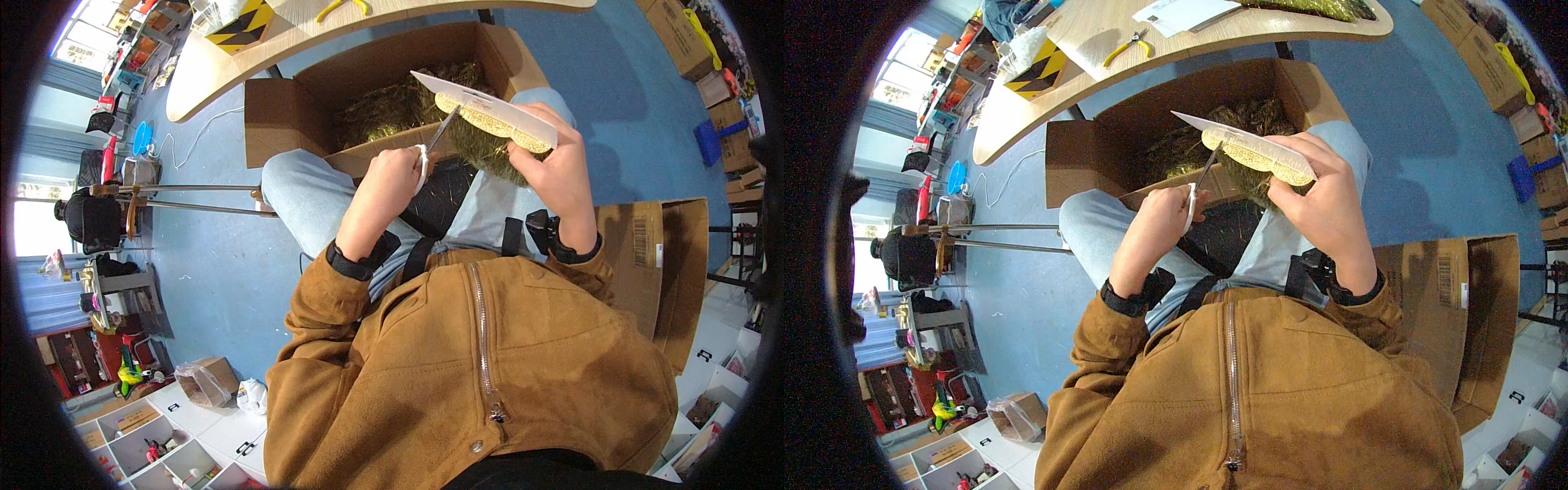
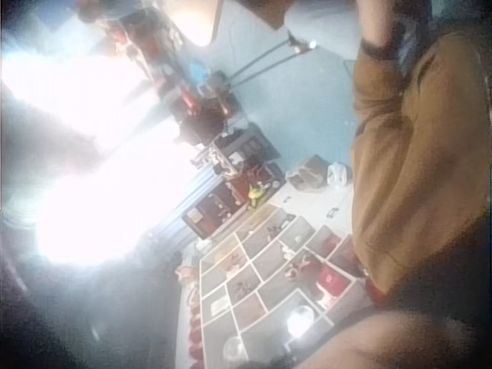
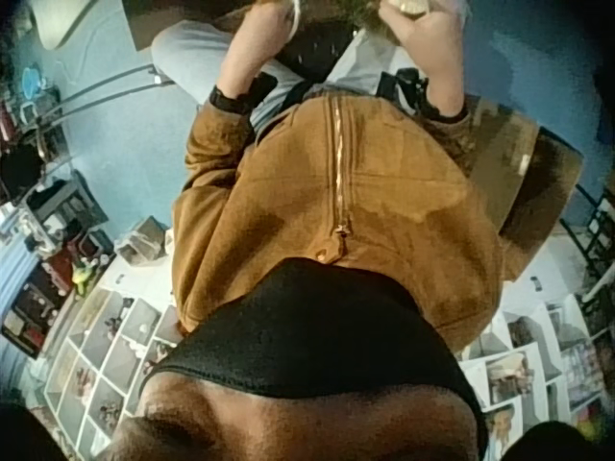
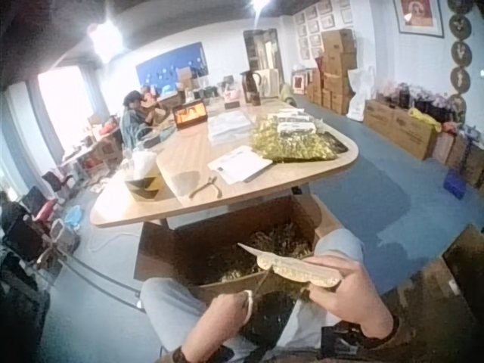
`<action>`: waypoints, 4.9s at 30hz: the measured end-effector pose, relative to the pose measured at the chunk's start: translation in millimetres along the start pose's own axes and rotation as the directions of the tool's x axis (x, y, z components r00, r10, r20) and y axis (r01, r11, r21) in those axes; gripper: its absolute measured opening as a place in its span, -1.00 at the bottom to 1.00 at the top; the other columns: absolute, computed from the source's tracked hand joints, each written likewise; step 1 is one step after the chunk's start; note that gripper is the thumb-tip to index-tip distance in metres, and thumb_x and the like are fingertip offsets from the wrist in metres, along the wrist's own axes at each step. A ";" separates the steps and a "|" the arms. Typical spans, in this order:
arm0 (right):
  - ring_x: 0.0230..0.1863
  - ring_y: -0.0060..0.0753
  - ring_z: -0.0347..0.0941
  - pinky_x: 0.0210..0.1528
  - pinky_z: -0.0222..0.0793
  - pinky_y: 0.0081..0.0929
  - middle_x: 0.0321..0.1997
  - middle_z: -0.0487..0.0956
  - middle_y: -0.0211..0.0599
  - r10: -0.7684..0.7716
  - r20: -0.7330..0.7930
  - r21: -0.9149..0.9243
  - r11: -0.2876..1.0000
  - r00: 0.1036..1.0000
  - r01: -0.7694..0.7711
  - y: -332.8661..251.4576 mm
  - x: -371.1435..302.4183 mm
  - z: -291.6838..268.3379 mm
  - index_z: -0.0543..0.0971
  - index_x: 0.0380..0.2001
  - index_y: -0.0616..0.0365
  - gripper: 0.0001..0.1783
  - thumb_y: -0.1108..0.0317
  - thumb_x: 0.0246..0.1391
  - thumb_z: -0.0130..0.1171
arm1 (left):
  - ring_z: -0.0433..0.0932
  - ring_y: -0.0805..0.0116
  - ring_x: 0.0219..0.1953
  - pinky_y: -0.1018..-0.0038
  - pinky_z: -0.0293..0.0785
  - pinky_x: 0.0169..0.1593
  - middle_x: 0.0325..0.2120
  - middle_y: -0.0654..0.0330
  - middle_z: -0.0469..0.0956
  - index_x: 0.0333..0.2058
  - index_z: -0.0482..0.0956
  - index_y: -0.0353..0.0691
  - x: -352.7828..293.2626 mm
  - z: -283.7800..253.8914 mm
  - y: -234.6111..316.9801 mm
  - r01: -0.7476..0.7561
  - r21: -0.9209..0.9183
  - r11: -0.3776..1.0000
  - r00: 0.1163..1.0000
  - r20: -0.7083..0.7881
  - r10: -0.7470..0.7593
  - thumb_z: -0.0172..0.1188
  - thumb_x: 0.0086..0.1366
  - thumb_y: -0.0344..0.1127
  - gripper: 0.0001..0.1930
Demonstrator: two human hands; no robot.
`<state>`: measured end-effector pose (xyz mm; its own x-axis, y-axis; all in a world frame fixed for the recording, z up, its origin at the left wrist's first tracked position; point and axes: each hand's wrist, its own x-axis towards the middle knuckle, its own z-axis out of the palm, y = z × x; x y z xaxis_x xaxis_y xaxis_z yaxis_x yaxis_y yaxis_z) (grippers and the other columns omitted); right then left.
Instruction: The person sits on the floor and uses scissors to cut the packaging off a roll of gold tinsel. They then remove the tinsel from its cardboard backing, place it on a nearby table, and later reattach the tinsel to the cardboard backing.
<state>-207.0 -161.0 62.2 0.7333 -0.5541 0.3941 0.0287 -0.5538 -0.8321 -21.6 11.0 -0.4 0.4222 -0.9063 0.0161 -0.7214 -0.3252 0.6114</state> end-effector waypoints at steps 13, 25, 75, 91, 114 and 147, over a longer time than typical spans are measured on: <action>-0.07 -0.19 0.61 0.03 0.48 -0.37 -0.10 0.69 -0.06 0.043 -0.026 0.007 0.999 0.999 -0.043 6.0 -1.9 -0.4 0.64 -0.12 0.41 -0.66 0.58 -0.04 0.26 | 0.55 -0.36 -0.17 0.03 0.46 -0.12 -0.31 -0.32 0.56 -0.28 0.44 -0.46 -15.7 0.0 -3.7 0.169 -0.019 0.985 0.978 -0.122 -0.170 0.15 0.33 -0.20 -0.67; -0.11 -0.26 0.59 0.02 0.46 -0.43 -0.12 0.66 -0.14 0.006 0.005 -0.027 1.000 1.000 -0.006 0.7 -1.4 1.2 0.64 -0.09 0.34 -0.63 0.62 -0.05 0.23 | 0.57 -0.37 -0.17 -0.05 0.48 -0.08 -0.31 -0.33 0.58 -0.27 0.46 -0.43 -6.9 1.3 5.0 0.186 0.044 0.982 0.970 -0.168 -0.177 0.17 0.34 -0.25 -0.72; -0.15 -0.55 0.56 -0.03 0.48 -0.49 -0.22 0.65 -0.32 0.206 -0.101 -0.029 0.977 0.973 -0.210 29.7 -5.2 13.6 0.52 -0.14 0.25 -0.67 0.54 0.04 0.40 | 0.60 -0.25 -0.25 0.03 0.54 -0.16 -0.30 -0.15 0.60 -0.24 0.55 -0.37 -10.3 0.5 69.5 -0.034 0.077 0.996 0.999 0.007 0.034 0.22 0.25 -0.27 -0.75; -0.09 -0.48 0.59 0.00 0.51 -0.45 -0.15 0.67 -0.23 0.268 -0.099 -0.014 0.963 0.958 -0.271 33.2 -6.8 15.9 0.53 -0.10 0.27 -0.63 0.51 0.02 0.41 | 0.59 -0.24 -0.32 0.05 0.47 -0.25 -0.45 -0.16 0.60 -0.30 0.53 -0.35 -10.1 1.4 38.4 -0.038 -0.004 0.999 0.997 0.060 0.038 0.25 0.31 -0.26 -0.78; -0.14 -0.34 0.66 -0.05 0.51 -0.40 -0.21 0.69 -0.13 0.216 -0.093 -0.174 0.957 0.972 -0.230 31.8 -5.9 17.7 0.54 -0.14 0.27 -0.67 0.47 0.04 0.41 | 0.63 -0.22 -0.32 0.01 0.55 -0.20 -0.44 -0.21 0.61 -0.35 0.57 -0.34 -8.5 1.0 57.5 -0.113 0.092 0.989 0.990 0.098 0.104 0.18 0.33 -0.26 -0.78; -0.05 -0.52 0.61 0.04 0.53 -0.49 -0.07 0.68 -0.26 0.273 -0.055 0.487 0.847 0.960 -0.213 44.4 -1.7 18.0 0.53 0.00 0.29 -0.61 0.55 0.11 0.39 | 0.66 0.53 -0.23 0.57 0.59 -0.10 -0.29 0.22 0.72 -0.16 0.68 -0.39 33.1 52.3 59.4 -0.192 -0.730 0.656 0.917 -0.372 -0.145 0.37 0.33 -0.47 -0.85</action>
<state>-194.7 -173.4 17.6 0.6747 -0.7175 0.1730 0.1994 -0.0484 -0.9787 -79.2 -52.4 -4.9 0.6957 -0.6836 0.2205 -0.1541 0.1577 0.9754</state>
